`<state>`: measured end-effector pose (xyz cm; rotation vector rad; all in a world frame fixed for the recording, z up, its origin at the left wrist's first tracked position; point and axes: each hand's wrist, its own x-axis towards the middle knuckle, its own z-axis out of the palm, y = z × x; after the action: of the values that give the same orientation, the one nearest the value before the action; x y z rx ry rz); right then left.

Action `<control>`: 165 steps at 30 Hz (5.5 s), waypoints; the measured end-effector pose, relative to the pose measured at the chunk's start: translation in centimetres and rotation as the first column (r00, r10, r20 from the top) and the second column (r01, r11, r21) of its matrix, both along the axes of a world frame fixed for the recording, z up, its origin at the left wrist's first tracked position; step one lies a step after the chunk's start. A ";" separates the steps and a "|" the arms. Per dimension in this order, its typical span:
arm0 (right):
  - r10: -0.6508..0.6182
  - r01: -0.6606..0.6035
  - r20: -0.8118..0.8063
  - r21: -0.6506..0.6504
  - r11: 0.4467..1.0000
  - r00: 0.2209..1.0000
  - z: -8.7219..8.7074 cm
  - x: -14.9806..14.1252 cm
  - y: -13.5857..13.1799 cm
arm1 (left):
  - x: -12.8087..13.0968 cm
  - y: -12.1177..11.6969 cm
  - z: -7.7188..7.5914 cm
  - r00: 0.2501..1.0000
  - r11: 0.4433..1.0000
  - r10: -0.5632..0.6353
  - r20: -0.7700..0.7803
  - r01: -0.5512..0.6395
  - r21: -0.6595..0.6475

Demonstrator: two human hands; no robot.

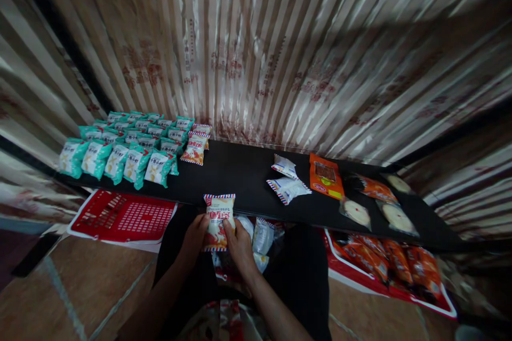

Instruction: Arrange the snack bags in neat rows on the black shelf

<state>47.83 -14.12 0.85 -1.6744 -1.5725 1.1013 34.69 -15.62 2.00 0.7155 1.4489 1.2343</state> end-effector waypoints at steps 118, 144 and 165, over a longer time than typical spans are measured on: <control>0.143 -0.187 0.392 0.075 0.980 0.909 -0.3 -13.9 16.5 | -10.4 11.7 -6.5 0.206 0.820 0.474 -0.856 0.253 0.514; 0.038 -0.051 0.060 0.247 0.968 0.997 -1.3 -12.7 12.7 | -8.6 10.5 -6.8 0.254 0.713 0.608 -0.753 0.244 0.658; -0.011 0.011 -0.004 0.296 0.955 1.000 -1.6 -6.2 8.7 | 0.5 6.3 -7.3 0.408 0.763 0.445 -0.797 0.293 0.576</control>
<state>41.65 -5.39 -0.72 -1.4775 -1.6333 0.8137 35.21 -9.34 -5.27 2.1396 1.9143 1.5152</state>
